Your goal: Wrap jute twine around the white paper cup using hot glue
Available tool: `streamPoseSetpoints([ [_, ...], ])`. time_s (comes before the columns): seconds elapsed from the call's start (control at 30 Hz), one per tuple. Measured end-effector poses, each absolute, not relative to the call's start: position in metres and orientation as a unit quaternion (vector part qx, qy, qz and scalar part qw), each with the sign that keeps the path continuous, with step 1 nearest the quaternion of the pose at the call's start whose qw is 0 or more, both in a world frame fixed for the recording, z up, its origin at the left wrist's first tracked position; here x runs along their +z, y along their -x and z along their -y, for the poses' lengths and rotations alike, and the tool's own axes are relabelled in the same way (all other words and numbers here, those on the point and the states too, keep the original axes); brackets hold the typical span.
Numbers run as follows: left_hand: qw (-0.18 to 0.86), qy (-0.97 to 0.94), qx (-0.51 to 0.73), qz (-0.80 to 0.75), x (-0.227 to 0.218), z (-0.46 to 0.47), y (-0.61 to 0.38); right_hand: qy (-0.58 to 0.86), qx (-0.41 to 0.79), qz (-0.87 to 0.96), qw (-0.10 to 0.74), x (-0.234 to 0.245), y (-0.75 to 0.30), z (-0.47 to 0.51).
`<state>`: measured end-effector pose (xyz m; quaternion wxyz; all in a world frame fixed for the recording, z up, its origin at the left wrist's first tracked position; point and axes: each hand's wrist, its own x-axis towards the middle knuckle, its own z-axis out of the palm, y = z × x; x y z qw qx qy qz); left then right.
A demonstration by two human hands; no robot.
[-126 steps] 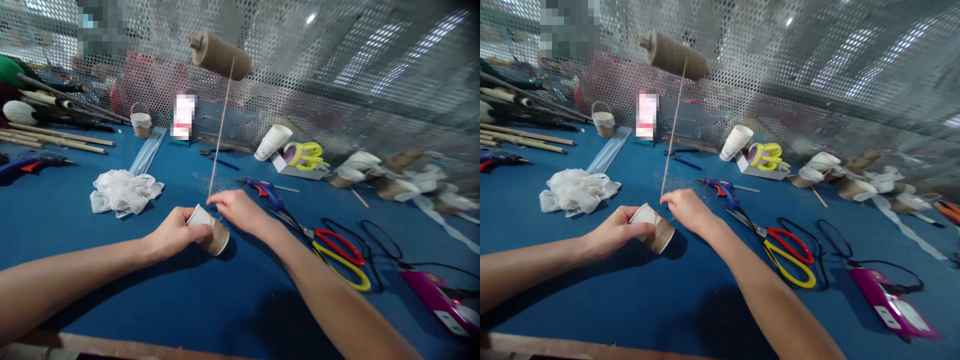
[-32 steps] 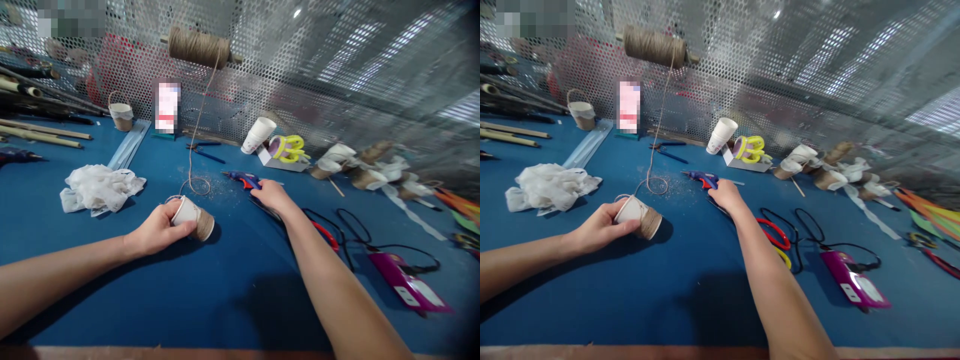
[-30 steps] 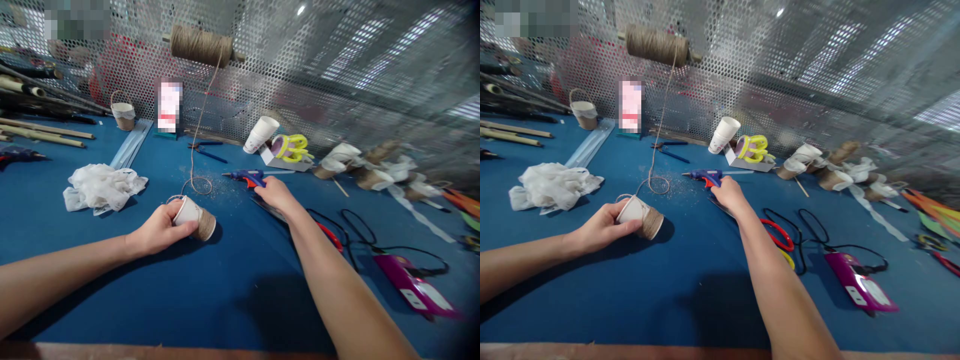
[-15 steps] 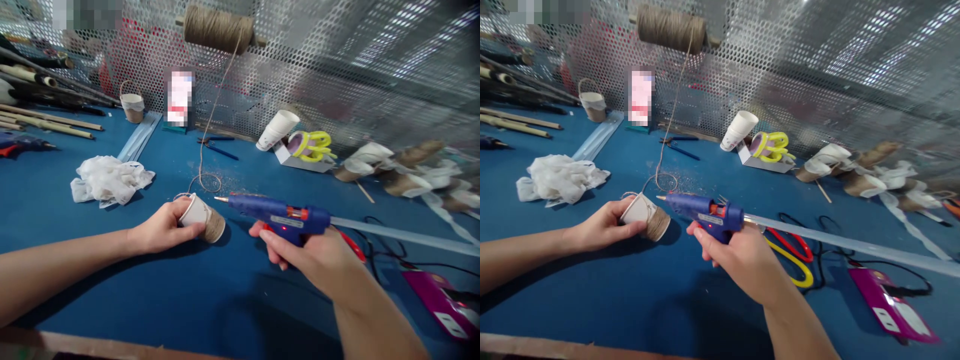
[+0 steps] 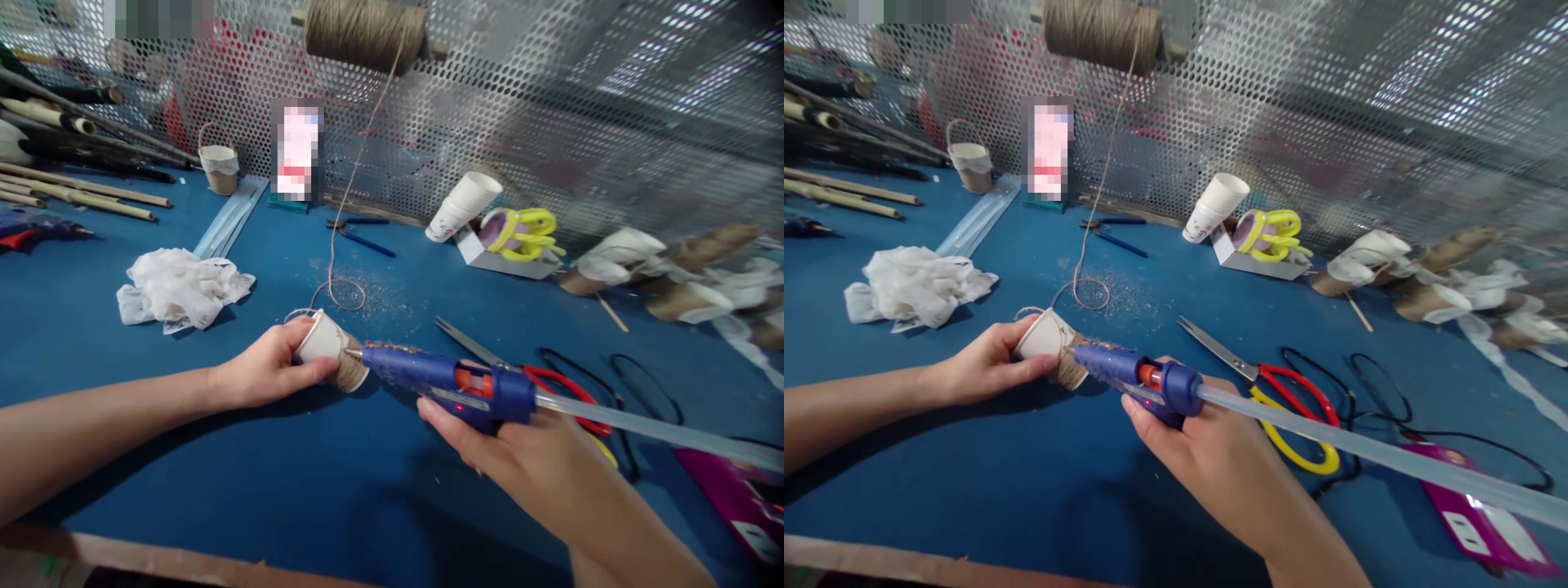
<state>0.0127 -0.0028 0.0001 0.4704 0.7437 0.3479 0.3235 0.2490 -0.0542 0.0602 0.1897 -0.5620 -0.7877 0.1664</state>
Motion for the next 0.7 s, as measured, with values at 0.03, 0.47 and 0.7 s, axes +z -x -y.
streamPoseSetpoints([
  [0.03,0.469,-0.744,0.323,-0.348,0.0004,0.0029,-0.0128,0.561,0.168,0.788,0.190,0.0607,-0.2486,0.0539],
  [0.47,0.455,-0.755,0.326,-0.343,0.0024,0.0030,-0.0138,0.525,0.144,0.820,0.177,0.0629,-0.2512,0.0552],
  [0.7,0.448,-0.761,0.315,-0.349,0.0031,0.0029,-0.0128,0.536,0.146,0.814,0.172,0.0641,-0.2493,0.0552],
])
